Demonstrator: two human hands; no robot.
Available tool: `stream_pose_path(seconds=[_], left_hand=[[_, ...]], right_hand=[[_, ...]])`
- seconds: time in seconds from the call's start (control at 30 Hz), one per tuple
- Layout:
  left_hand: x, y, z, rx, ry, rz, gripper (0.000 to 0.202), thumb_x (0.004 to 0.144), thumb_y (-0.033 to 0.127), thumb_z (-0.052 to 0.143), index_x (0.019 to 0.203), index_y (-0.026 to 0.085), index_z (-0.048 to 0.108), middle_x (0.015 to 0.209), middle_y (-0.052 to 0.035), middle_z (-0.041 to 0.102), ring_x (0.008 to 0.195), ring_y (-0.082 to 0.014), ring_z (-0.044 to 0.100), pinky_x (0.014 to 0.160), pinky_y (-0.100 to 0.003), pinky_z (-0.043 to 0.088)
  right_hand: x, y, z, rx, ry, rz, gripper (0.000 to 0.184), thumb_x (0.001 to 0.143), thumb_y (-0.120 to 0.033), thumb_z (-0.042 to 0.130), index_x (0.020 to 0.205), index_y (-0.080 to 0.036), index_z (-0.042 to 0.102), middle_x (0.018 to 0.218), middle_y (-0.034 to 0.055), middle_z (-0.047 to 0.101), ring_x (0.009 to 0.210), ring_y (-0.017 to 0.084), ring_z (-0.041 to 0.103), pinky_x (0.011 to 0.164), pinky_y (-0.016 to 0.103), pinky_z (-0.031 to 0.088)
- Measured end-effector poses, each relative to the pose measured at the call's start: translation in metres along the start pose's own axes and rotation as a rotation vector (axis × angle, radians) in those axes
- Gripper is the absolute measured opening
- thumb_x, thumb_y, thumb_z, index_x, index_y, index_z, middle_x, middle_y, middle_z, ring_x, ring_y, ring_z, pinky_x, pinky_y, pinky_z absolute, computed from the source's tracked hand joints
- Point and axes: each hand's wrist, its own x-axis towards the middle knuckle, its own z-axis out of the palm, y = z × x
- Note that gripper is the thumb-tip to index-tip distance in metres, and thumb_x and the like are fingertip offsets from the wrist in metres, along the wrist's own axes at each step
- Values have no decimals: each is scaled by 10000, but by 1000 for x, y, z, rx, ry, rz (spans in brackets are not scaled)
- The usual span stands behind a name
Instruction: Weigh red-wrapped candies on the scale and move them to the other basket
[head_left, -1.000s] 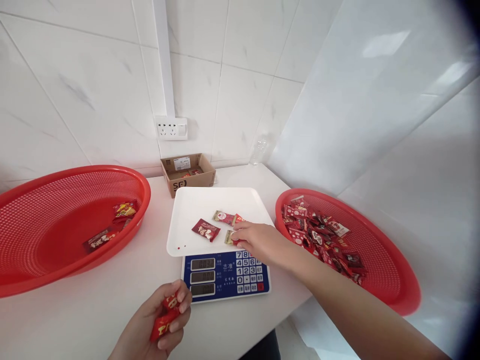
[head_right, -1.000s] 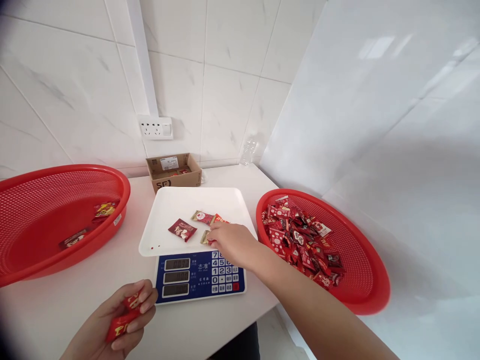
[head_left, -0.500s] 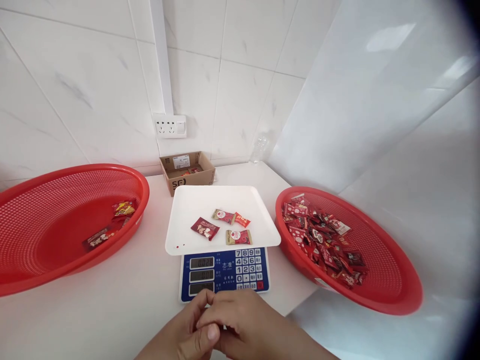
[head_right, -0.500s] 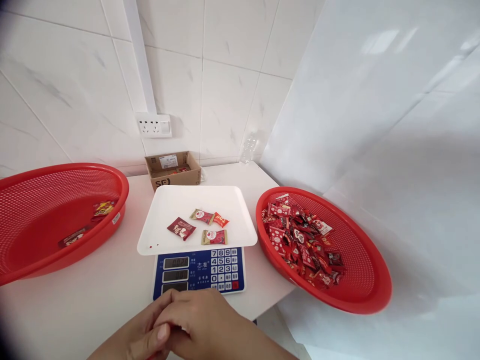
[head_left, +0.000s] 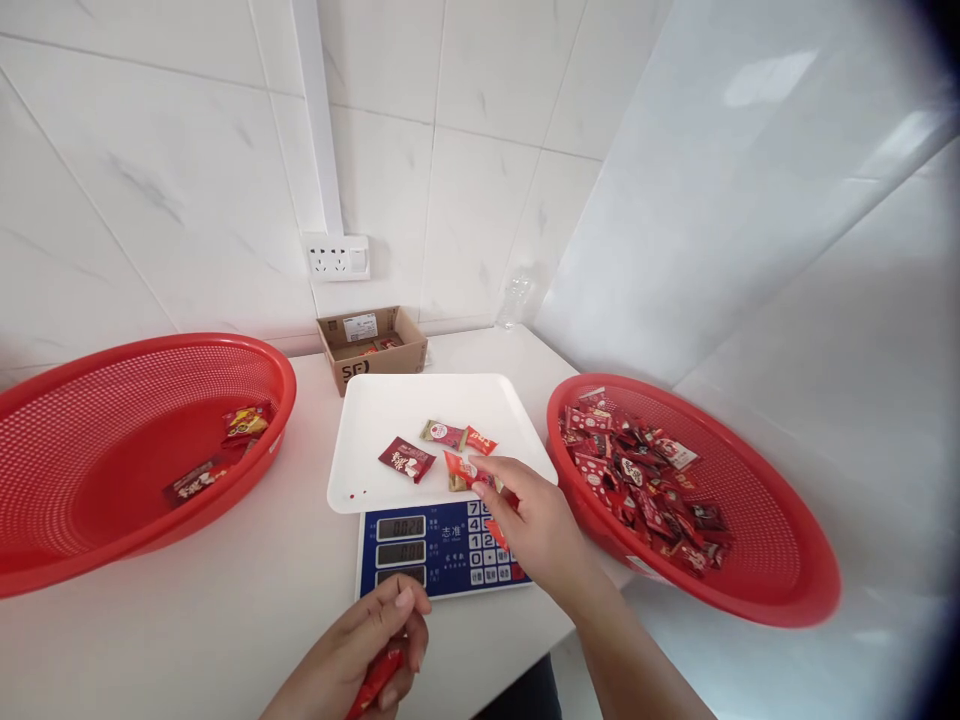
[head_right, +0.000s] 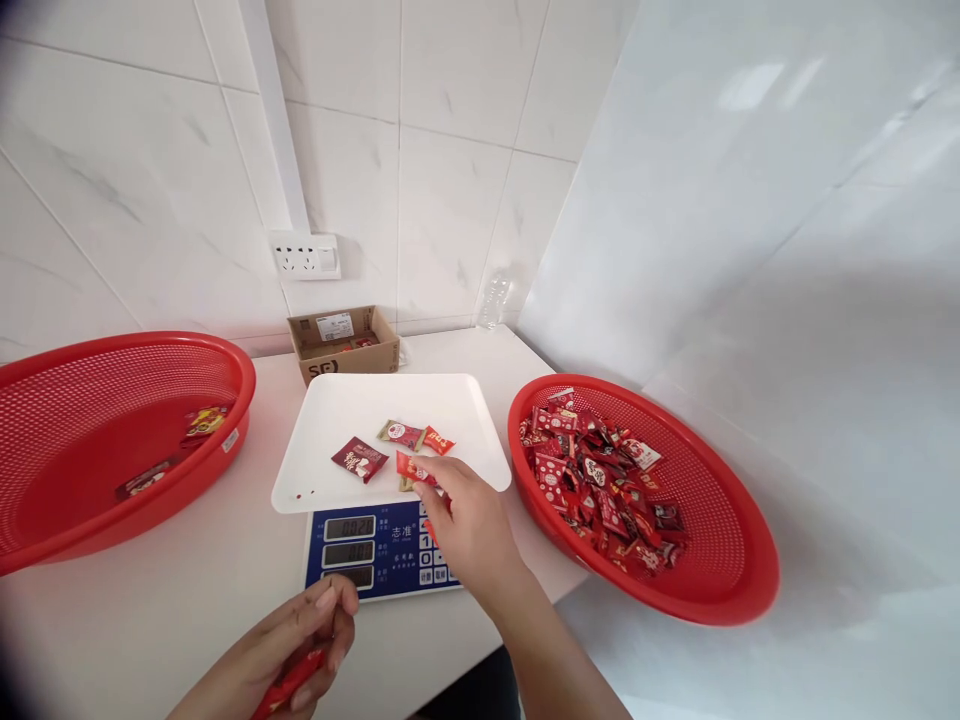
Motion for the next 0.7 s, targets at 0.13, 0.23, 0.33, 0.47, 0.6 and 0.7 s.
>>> stream_pose_path(seconds=[0.13, 0.23, 0.33, 0.47, 0.6, 0.7], left_hand=[[1, -2, -5, -3, 41, 32, 326, 743, 499, 648, 773, 187, 560, 679, 23, 534, 462, -38, 278, 403, -197, 85], [-2, 0, -11, -42, 30, 69, 161, 700, 317, 638, 769, 179, 592, 731, 16, 511, 497, -55, 257, 425, -209, 120], [-9, 7, -17, -33, -32, 58, 252, 535, 137, 589, 781, 189, 607, 690, 33, 478, 502, -62, 228, 456, -220, 153], [-14, 12, -17, 22, -110, -52, 415, 413, 39, 475, 763, 222, 602, 618, 61, 473, 487, -56, 295, 478, -214, 176], [-4, 1, -8, -39, -102, -82, 390, 453, 14, 495, 761, 220, 618, 810, 7, 587, 740, -134, 559, 649, -256, 405], [5, -8, -1, -123, -112, -143, 430, 476, -24, 540, 828, 205, 635, 998, -43, 616, 1031, -223, 568, 830, -333, 439]], right_hand=[[-10, 3, -1, 71, -81, 44, 277, 873, -343, 492, 1080, -252, 652, 1066, 51, 677, 946, 190, 617, 829, 332, 495], [-26, 10, -6, 276, -153, 208, 283, 816, -430, 568, 994, -240, 680, 868, 41, 693, 692, 152, 606, 637, 291, 505], [-43, 22, -12, 655, -80, 409, 335, 753, -512, 628, 889, -212, 686, 688, 21, 634, 481, 88, 475, 438, 218, 404], [-69, 34, -7, 972, 94, 680, 344, 727, -537, 655, 900, -240, 680, 872, 55, 634, 601, 109, 531, 365, 156, 336], [-94, 36, 10, 1116, -95, 803, 329, 688, -449, 725, 959, -275, 656, 987, 37, 627, 827, 144, 602, 504, 164, 464], [-102, 30, 21, 1080, -264, 652, 315, 635, -364, 767, 907, -263, 644, 867, 10, 646, 828, 149, 621, 687, 248, 514]])
